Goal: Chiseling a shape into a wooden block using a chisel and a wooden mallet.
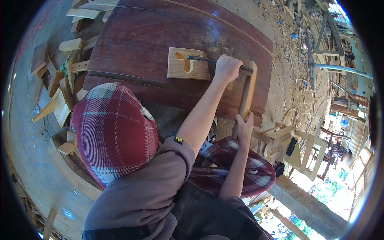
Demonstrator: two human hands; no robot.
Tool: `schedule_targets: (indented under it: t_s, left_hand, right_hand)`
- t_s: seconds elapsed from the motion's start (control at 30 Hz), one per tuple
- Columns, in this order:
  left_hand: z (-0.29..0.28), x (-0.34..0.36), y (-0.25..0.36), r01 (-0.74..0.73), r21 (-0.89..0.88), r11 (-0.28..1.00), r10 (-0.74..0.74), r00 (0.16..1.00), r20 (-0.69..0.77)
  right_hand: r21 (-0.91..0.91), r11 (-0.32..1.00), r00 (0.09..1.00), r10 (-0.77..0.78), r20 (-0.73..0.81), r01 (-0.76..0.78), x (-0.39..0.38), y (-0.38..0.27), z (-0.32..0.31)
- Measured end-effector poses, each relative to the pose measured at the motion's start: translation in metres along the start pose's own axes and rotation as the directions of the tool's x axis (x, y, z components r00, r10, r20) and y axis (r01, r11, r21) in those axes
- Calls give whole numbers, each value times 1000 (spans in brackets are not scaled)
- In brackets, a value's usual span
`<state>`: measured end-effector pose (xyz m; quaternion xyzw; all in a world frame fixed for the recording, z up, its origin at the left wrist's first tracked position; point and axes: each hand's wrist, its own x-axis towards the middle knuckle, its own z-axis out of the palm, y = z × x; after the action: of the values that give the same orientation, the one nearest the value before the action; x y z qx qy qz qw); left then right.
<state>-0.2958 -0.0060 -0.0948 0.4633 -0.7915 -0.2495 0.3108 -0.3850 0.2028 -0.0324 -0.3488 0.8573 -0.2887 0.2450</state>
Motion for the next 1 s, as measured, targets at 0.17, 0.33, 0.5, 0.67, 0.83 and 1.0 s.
schedule_targets:
  t_s: [0.17,0.33,0.5,0.67,0.83,1.0]
  left_hand:
    - [-8,4,6,4,-53,999,-5,1000,-19]
    - [-1,1,-7,18,-26,999,-19,999,-46]
    - [0,0,-7,0,-2,1000,0,996,-85]
    - [-3,4,-5,33,-23,999,-36,993,-115]
    - [-6,5,-6,5,-71,997,-19,980,-199]
    - [-7,7,-5,0,-61,998,-12,979,-205]
  right_hand:
    - [454,891,964,105,-244,18,9,-22,-17]
    - [95,980,984,-176,11,174,3,0,8]
    - [80,995,994,-55,-95,63,16,2,-9]
    - [330,944,995,24,-96,9,2,-7,12]
    - [26,1000,995,-10,99,7,10,5,3]
    - [506,855,970,17,-244,113,14,-11,1]
